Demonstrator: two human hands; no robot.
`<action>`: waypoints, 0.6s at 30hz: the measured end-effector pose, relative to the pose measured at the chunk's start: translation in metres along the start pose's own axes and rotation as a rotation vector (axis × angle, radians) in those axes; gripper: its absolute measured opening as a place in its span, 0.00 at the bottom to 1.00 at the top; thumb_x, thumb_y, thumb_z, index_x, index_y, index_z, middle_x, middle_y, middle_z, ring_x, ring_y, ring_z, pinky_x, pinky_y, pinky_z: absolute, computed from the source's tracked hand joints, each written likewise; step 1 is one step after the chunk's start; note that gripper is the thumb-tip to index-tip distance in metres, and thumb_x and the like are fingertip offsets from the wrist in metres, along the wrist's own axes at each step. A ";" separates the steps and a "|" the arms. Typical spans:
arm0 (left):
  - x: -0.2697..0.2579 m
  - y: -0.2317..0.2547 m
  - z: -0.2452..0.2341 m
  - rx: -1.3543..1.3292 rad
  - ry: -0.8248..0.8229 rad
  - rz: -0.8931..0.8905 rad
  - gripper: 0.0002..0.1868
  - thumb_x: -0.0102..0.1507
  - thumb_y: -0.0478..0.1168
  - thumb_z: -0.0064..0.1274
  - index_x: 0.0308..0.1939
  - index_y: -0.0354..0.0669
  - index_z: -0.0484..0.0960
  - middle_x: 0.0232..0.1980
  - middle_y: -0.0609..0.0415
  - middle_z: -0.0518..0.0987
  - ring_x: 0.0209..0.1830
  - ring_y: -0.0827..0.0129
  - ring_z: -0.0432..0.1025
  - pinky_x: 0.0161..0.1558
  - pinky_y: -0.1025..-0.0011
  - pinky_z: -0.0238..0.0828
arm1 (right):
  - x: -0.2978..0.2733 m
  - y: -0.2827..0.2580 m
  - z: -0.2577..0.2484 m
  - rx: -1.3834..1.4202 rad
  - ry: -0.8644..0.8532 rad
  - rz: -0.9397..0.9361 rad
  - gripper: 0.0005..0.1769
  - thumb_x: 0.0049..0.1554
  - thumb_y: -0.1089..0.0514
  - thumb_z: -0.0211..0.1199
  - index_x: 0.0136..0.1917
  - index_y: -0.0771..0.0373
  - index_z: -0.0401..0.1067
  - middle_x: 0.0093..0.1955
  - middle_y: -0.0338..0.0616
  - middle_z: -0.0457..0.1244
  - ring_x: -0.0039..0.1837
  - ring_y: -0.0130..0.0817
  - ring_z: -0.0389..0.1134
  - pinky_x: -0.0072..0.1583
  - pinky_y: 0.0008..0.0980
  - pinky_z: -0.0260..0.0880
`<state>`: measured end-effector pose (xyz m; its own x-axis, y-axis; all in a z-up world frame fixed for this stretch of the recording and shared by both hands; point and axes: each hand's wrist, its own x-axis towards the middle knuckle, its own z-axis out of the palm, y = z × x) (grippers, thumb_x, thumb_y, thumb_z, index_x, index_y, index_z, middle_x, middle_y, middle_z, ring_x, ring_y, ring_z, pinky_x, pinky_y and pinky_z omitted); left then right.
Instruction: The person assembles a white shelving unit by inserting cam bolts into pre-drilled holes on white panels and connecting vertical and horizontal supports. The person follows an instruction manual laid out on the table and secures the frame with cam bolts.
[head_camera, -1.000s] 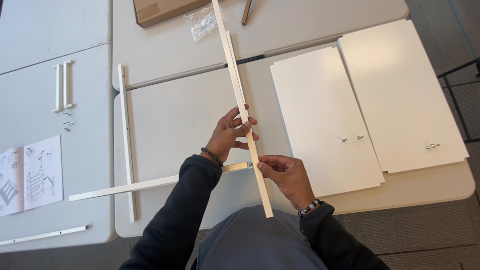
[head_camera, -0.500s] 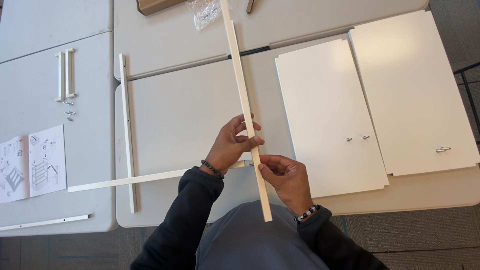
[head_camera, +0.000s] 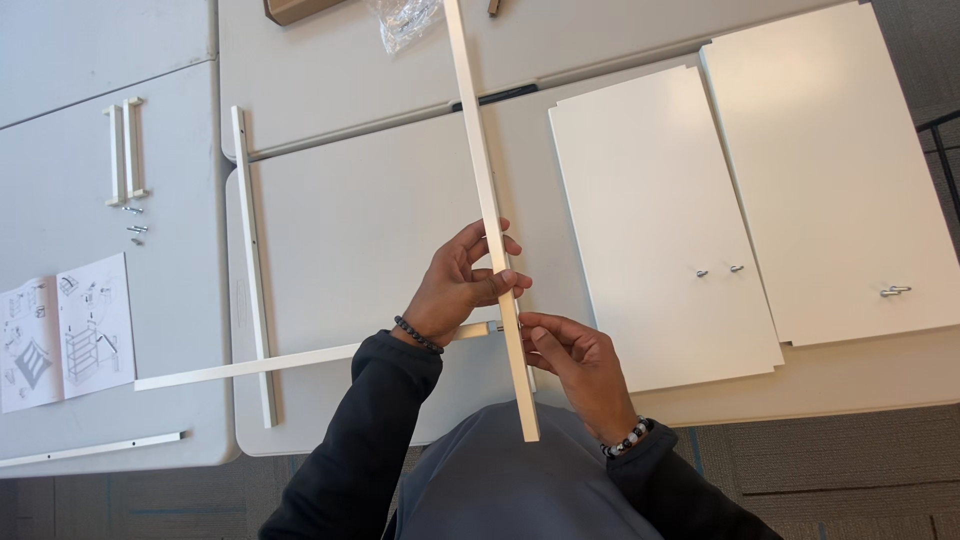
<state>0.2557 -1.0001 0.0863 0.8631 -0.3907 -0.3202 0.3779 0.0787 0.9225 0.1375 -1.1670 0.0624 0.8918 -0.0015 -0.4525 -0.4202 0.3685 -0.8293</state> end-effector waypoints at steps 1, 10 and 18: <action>0.001 -0.002 0.000 -0.001 -0.002 -0.001 0.37 0.62 0.29 0.63 0.73 0.33 0.66 0.55 0.44 0.80 0.45 0.49 0.84 0.46 0.53 0.87 | 0.001 0.000 -0.002 0.000 0.002 0.000 0.21 0.62 0.60 0.65 0.67 0.71 0.78 0.55 0.66 0.74 0.55 0.50 0.77 0.60 0.51 0.79; 0.001 -0.011 -0.009 0.070 -0.026 -0.037 0.37 0.63 0.32 0.63 0.74 0.35 0.65 0.57 0.45 0.81 0.46 0.52 0.85 0.47 0.55 0.87 | 0.002 0.003 0.003 -0.134 -0.013 -0.016 0.30 0.52 0.58 0.79 0.66 0.72 0.78 0.52 0.61 0.74 0.55 0.41 0.76 0.57 0.42 0.80; -0.007 -0.008 -0.009 0.396 -0.036 0.044 0.37 0.67 0.35 0.60 0.77 0.31 0.60 0.55 0.38 0.81 0.45 0.48 0.84 0.49 0.53 0.84 | -0.003 0.008 0.005 -0.140 -0.023 -0.043 0.28 0.53 0.61 0.77 0.64 0.74 0.77 0.52 0.62 0.75 0.56 0.40 0.75 0.57 0.42 0.80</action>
<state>0.2493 -0.9900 0.0789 0.8605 -0.4277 -0.2770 0.1759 -0.2609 0.9492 0.1319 -1.1590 0.0588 0.9123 0.0071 -0.4094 -0.3994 0.2357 -0.8860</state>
